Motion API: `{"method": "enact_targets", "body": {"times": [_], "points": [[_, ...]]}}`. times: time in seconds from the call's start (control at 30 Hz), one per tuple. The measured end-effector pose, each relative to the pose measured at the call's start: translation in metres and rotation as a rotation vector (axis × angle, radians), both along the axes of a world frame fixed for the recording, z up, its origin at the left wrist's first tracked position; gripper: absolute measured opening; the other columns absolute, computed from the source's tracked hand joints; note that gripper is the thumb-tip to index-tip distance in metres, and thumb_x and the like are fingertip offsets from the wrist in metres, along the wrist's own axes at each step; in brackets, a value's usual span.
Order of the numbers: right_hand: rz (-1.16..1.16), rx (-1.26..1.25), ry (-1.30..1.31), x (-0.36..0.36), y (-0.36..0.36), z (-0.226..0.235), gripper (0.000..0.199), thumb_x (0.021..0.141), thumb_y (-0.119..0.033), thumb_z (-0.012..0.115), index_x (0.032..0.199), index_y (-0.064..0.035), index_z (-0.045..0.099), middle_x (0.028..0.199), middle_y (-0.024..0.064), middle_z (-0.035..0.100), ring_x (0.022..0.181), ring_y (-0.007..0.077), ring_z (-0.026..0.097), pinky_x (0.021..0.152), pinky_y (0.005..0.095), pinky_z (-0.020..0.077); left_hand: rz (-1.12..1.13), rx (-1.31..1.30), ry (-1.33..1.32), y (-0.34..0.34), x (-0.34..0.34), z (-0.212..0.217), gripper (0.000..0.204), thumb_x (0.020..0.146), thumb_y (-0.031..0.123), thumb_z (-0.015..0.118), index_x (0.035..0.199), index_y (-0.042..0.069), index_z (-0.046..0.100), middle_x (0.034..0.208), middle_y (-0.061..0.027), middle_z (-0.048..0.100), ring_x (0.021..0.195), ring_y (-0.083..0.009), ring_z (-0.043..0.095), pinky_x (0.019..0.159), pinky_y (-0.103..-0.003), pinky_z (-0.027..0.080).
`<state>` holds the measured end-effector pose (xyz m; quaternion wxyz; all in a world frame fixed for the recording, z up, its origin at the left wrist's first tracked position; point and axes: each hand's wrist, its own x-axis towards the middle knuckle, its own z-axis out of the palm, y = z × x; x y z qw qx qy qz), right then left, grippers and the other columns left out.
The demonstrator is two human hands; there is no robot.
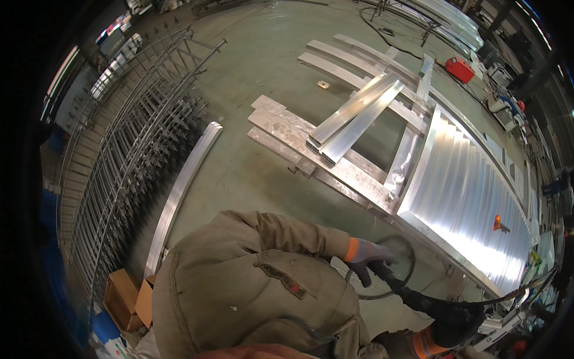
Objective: The person positions a large corrugated metal panel on a frame, then uses a rubber mallet to tap and align the edges. They then use a welding torch to weld the panel to the frame along multiple seams.
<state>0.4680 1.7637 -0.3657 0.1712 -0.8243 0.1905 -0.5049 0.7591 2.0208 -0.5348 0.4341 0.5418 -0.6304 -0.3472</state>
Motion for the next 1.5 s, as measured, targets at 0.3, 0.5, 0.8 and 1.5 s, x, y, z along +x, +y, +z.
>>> {"method": "enact_targets", "body": {"times": [0.3,0.5,0.8,1.5], "points": [[-0.023,-0.043,-0.203,-0.025,0.157,-0.064,0.04,0.109,-0.011,0.067,0.146,0.0045,0.066,0.127,0.0197,0.075,0.102,0.0271,0.076,0.088,0.0407,0.065,-0.309,0.068,0.075,0.049,-0.06,0.063,0.058,0.1,0.038,0.082,0.151,0.013,0.067,0.135,-0.0175,0.074,0.126,-0.0385,0.071,0.106,-0.048,0.057],[0.833,0.789,-1.063,-0.048,0.217,-0.028,0.063,0.104,-0.032,0.069,0.156,-0.0024,0.049,0.114,0.0072,0.057,0.095,0.0207,0.049,0.084,0.0404,0.0423,-0.509,0.041,-0.065,0.077,-0.088,0.088,0.052,0.108,0.043,0.07,0.148,0.012,0.064,0.11,-0.0147,0.078,0.095,-0.0311,0.078,0.085,-0.045,0.061],[-0.027,1.005,-0.863,0.041,0.306,-0.063,0.094,0.108,-0.084,0.036,0.161,-0.0077,0.05,0.145,0.0234,0.067,0.126,0.0407,0.069,0.11,0.064,0.055,-0.239,0.252,0.602,0.109,-0.087,0.011,0.056,0.097,0.023,0.087,0.14,0.004,0.057,0.116,-0.0127,0.076,0.091,-0.016,0.071,0.077,-0.036,0.06],[-0.642,0.767,0.328,0.182,0.337,-0.081,0.055,0.103,-0.036,0.071,0.137,0.0067,0.066,0.111,0.0171,0.077,0.099,0.022,0.071,0.088,0.0392,0.0571,-0.564,0.5,0.252,0.163,0.03,0.004,0.037,0.097,0.038,0.08,0.103,0.004,0.065,0.082,-0.0081,0.076,0.073,-0.0225,0.073,0.07,-0.041,0.057]]}}
